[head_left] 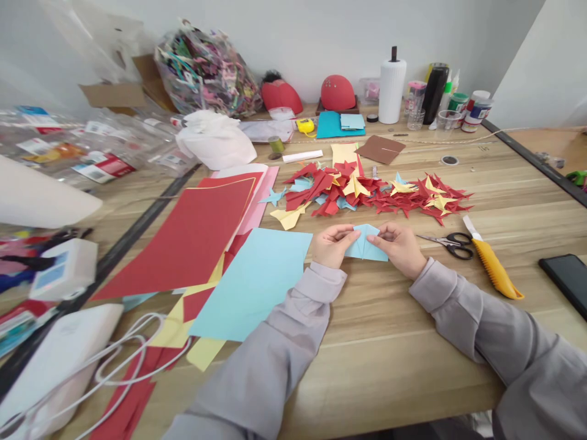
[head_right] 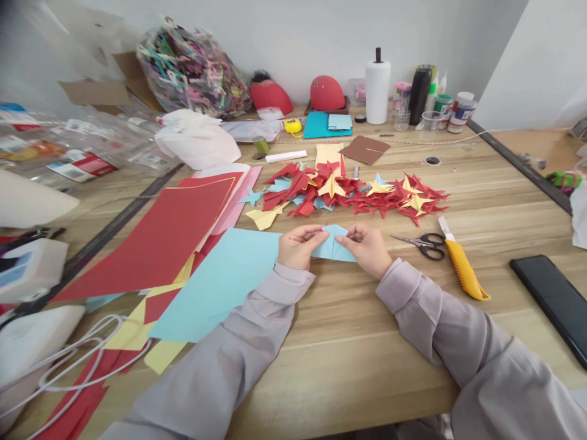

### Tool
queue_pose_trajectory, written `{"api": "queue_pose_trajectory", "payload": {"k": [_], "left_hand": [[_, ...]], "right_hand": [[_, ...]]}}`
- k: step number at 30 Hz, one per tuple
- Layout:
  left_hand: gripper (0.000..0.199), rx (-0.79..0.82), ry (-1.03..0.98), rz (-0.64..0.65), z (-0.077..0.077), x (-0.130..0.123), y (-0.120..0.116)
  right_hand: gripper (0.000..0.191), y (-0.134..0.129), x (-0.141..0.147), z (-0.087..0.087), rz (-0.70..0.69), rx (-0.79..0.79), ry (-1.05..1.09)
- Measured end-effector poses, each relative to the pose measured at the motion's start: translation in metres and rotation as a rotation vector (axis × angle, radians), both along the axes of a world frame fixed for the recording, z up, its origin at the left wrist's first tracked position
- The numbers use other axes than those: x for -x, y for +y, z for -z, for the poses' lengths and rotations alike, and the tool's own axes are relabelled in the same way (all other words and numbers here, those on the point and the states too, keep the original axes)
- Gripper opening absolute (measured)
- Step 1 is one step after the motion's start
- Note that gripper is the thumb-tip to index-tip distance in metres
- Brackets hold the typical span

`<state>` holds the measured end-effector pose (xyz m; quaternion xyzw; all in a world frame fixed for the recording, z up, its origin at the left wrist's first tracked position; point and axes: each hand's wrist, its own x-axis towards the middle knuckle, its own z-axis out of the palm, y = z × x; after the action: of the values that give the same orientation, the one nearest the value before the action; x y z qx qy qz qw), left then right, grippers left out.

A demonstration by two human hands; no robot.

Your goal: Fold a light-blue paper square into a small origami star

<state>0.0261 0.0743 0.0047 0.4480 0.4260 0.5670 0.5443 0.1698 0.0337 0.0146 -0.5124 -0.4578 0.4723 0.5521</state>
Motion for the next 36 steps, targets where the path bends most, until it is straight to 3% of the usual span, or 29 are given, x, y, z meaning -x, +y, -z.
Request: {"api": "queue_pose_trajectory", "payload": {"k": [25, 36], "left_hand": [[0.024, -0.045, 0.013, 0.041, -0.0019, 0.0008, -0.0017], [0.026, -0.04, 0.047, 0.042, -0.0009, 0.0019, 0.0]], "right_hand": [[0.038, 0.0008, -0.0017, 0.0027, 0.011, 0.003, 0.064], [0.046, 0.0024, -0.0026, 0.005, 0.026, -0.019, -0.004]]}}
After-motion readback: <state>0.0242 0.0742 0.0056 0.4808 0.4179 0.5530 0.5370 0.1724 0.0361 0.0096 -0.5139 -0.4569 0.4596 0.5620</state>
